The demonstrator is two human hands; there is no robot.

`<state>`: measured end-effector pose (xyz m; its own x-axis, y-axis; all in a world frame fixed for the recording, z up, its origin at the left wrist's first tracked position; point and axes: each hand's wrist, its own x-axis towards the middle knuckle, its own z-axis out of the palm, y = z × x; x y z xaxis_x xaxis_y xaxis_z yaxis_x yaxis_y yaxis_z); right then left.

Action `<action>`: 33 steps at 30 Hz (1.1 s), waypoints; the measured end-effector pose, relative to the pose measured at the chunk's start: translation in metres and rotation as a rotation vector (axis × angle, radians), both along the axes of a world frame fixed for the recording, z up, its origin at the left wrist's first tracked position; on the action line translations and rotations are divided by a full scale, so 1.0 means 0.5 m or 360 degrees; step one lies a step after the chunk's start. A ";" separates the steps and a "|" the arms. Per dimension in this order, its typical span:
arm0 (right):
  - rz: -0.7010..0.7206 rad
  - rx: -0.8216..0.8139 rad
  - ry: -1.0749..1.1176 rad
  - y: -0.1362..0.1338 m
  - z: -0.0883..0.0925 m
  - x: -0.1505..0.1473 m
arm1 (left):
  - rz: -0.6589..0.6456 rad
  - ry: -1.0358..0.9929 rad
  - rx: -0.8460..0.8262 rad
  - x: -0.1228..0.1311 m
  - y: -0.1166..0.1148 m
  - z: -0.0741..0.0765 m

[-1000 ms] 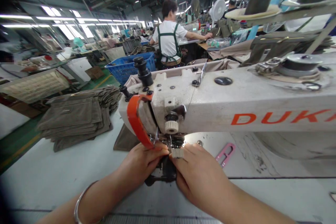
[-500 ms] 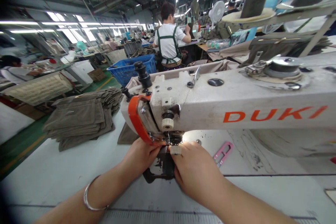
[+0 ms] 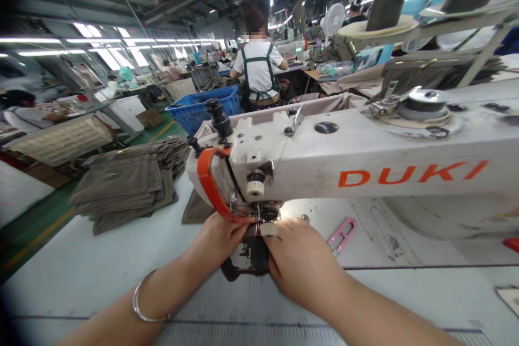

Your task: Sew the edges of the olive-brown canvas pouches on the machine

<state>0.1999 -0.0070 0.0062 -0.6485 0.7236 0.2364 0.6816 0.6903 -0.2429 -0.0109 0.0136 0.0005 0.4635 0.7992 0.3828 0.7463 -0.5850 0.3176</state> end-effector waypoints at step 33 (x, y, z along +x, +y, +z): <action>0.0206 -0.0043 0.0019 -0.016 0.007 0.000 | 0.0098 -0.0106 -0.1047 0.041 -0.023 0.129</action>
